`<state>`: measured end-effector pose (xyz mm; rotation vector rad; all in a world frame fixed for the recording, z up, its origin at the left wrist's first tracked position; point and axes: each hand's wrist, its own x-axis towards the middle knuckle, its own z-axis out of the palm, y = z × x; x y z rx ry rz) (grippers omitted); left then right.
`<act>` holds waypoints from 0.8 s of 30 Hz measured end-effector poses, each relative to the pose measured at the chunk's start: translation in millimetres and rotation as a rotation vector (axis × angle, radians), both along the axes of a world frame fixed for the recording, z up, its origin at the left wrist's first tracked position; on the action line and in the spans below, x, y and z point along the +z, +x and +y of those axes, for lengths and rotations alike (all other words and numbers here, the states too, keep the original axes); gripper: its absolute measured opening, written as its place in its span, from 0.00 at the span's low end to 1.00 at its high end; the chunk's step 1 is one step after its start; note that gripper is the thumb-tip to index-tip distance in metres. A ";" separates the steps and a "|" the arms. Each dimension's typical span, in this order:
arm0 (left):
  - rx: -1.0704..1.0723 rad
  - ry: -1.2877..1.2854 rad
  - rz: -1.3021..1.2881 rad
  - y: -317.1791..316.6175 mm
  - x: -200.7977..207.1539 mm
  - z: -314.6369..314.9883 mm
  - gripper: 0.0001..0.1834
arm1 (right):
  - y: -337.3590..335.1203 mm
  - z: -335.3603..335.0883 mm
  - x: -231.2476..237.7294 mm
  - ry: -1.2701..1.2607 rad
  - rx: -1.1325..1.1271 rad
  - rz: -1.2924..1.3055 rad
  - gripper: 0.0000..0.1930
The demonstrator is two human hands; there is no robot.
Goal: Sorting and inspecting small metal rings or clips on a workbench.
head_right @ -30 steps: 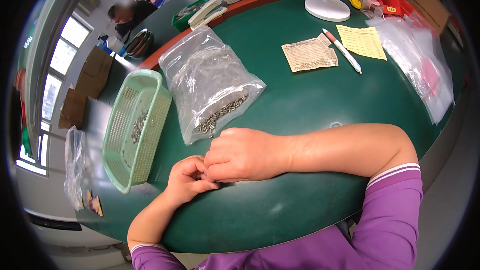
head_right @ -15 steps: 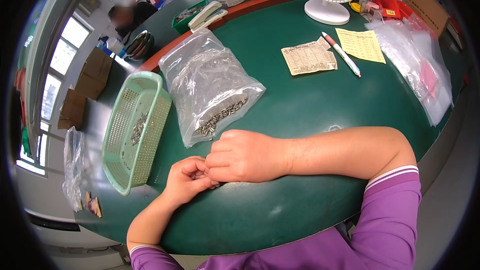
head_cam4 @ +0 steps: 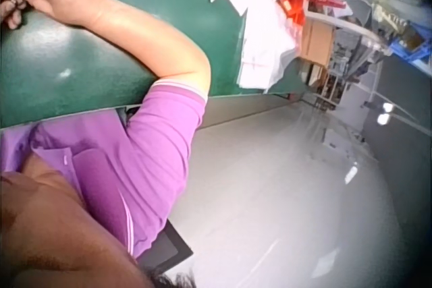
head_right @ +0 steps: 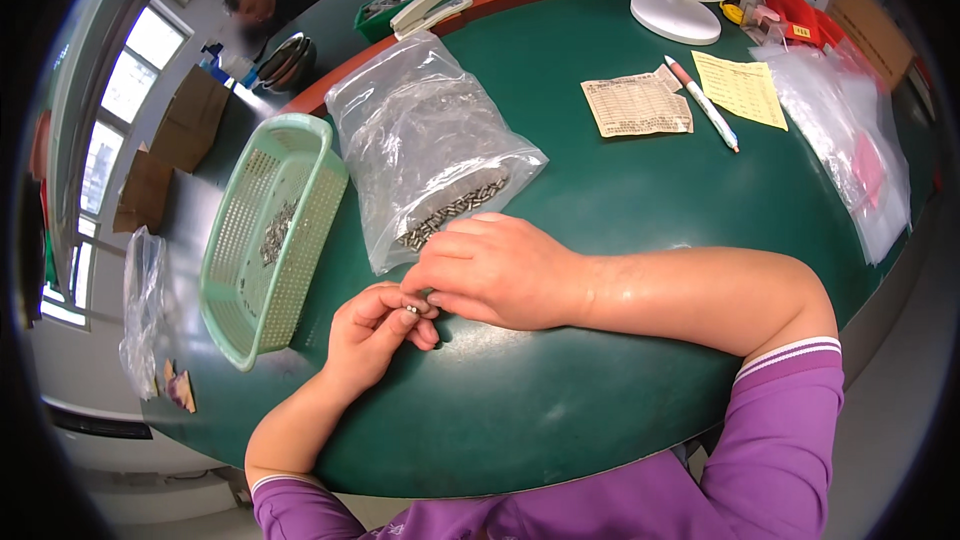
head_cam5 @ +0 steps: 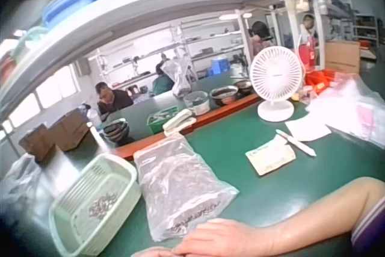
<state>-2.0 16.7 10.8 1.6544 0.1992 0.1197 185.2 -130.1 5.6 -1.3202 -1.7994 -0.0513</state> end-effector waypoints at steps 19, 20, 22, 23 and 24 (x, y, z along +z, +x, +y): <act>-0.026 -0.039 0.009 -2.4 -5.7 2.4 0.05 | -3.8 -1.0 -0.8 0.116 0.148 -0.145 0.06; -0.024 -0.030 0.023 -2.1 -5.6 3.0 0.06 | -5.7 -0.2 -0.9 0.129 0.155 -0.122 0.05; -0.034 -0.020 0.031 -1.3 -7.0 3.4 0.07 | -6.7 -0.9 -2.1 0.112 0.149 -0.115 0.05; -0.020 -0.036 0.035 -0.8 -8.5 3.1 0.07 | -7.1 -1.7 -2.2 0.097 0.152 -0.098 0.05; -0.007 -0.052 0.039 0.0 -9.7 2.5 0.08 | -7.3 -2.6 -1.9 0.101 0.158 -0.088 0.06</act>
